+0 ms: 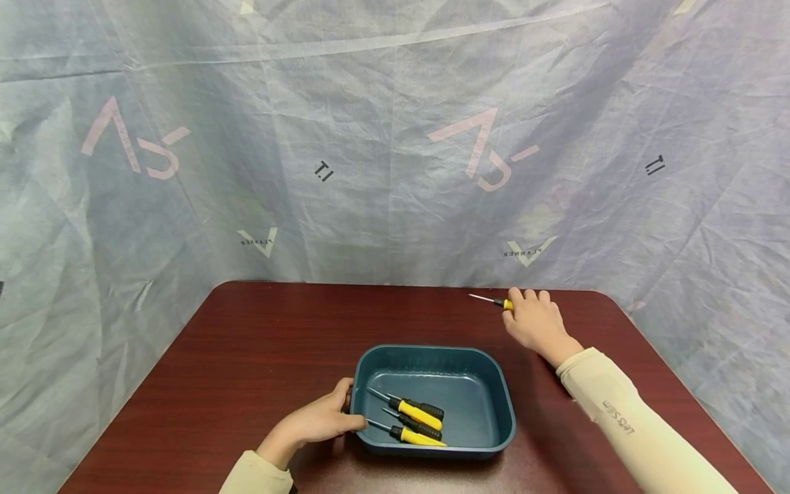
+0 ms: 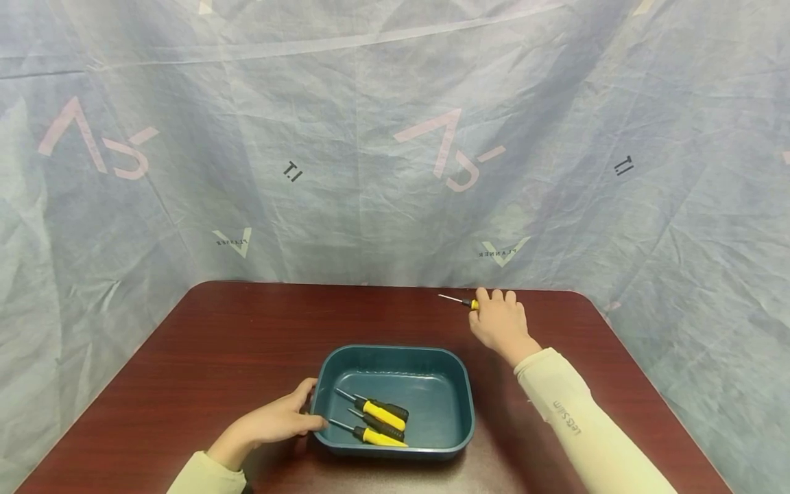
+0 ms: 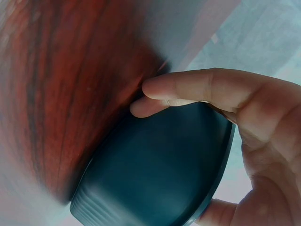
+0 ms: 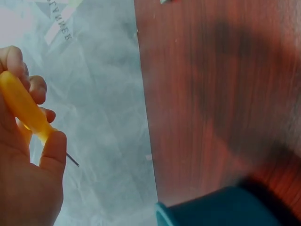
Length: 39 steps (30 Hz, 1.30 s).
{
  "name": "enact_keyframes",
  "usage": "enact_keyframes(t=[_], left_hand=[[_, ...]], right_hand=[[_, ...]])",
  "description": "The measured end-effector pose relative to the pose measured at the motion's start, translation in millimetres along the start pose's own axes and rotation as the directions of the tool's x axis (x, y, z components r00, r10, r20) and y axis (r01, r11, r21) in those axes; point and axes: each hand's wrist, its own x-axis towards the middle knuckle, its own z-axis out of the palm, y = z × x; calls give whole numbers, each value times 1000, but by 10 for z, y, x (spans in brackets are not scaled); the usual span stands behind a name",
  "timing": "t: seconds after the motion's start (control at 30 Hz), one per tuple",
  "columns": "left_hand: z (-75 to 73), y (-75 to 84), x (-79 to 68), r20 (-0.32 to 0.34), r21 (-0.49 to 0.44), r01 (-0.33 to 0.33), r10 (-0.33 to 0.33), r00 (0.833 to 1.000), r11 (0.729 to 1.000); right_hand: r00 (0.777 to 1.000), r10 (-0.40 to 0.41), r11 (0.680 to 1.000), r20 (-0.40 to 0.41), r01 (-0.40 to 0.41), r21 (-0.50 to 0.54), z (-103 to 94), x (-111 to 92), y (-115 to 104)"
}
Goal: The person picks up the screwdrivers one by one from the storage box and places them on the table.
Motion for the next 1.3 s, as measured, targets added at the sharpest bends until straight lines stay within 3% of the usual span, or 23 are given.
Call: enact_keyframes(t=[0.7, 1.3], left_hand=[[-9, 23, -13, 8, -1, -6, 6, 1000, 1000], [-1, 31, -16, 1, -4, -1, 1, 1000, 1000]], right_hand=[[990, 119, 991, 74, -122, 46, 61, -7, 287], [959, 207, 966, 192, -231, 113, 219, -124, 621]])
